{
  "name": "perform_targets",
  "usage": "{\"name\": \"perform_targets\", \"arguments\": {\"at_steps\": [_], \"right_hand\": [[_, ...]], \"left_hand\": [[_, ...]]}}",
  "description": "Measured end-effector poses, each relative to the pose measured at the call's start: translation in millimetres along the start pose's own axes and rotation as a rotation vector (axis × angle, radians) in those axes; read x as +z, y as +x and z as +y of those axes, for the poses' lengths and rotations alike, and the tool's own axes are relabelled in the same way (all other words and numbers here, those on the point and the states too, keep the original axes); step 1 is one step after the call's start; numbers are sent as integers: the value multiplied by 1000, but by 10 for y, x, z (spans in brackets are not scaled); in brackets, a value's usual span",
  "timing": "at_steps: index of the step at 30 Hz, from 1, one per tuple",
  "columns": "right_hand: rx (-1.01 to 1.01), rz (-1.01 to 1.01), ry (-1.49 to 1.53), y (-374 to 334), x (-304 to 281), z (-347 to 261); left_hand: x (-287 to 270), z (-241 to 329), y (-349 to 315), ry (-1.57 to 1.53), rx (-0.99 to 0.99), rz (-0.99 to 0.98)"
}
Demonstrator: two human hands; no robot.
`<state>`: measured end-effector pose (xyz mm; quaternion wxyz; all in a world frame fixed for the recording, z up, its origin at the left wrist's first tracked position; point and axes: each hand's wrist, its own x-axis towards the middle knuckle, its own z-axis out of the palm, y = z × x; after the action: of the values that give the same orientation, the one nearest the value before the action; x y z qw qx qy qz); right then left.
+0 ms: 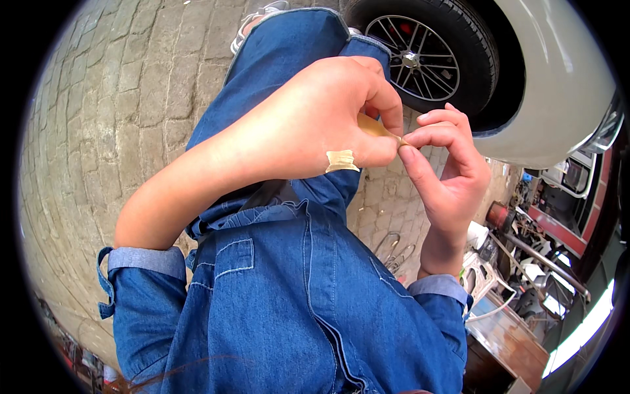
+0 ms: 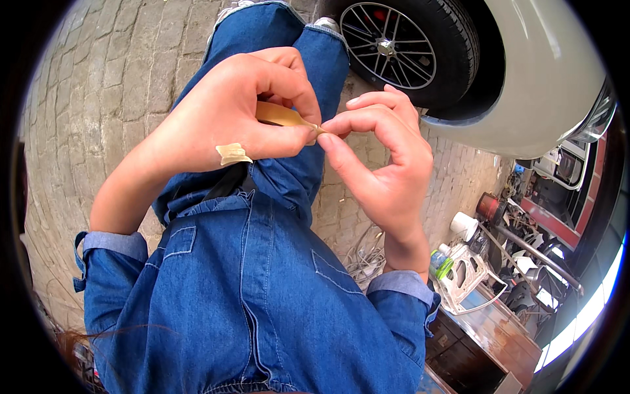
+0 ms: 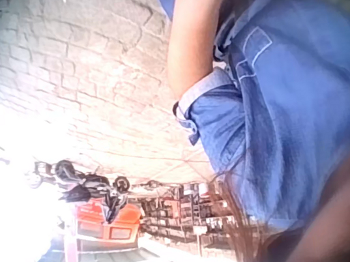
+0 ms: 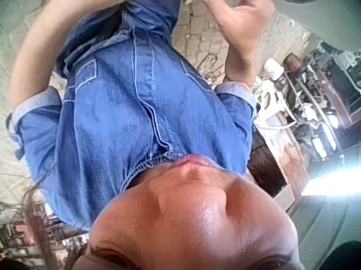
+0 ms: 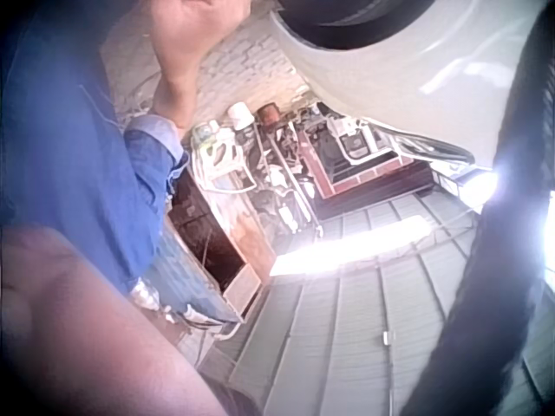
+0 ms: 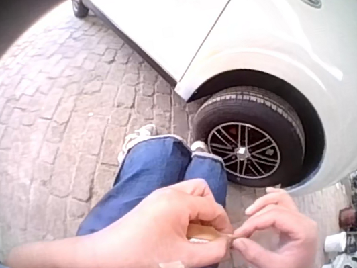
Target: The person sits on the ground next to a white car and applies masking tape along the edge of the front fender above the wheel. They smooth the tape down, tear off pieces, and continue applying it along the curve of the wheel arch.
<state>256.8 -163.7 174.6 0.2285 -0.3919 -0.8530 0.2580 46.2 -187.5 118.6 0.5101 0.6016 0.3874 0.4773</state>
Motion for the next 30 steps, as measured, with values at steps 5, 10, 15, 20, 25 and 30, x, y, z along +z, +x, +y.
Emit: {"name": "perform_targets", "arguments": {"at_steps": [5,10,15,20,25,30], "right_hand": [[-23,-9,25,20,8,24],[-67,12,34,37,30,16],[-71,34,57,34,50,-8],[-139,16,27,29,47,32],[-165,0,-41,22,66,63],[-66,23,69,-5,72,111]], "left_hand": [[8,15,1,-39,-30,-11],[-14,8,28,-99,-63,-59],[-45,56,55,-181,-146,-103],[-44,36,49,-317,-265,-134],[-31,-4,47,-275,-247,-94],[-45,-10,56,-228,-244,-93]]}}
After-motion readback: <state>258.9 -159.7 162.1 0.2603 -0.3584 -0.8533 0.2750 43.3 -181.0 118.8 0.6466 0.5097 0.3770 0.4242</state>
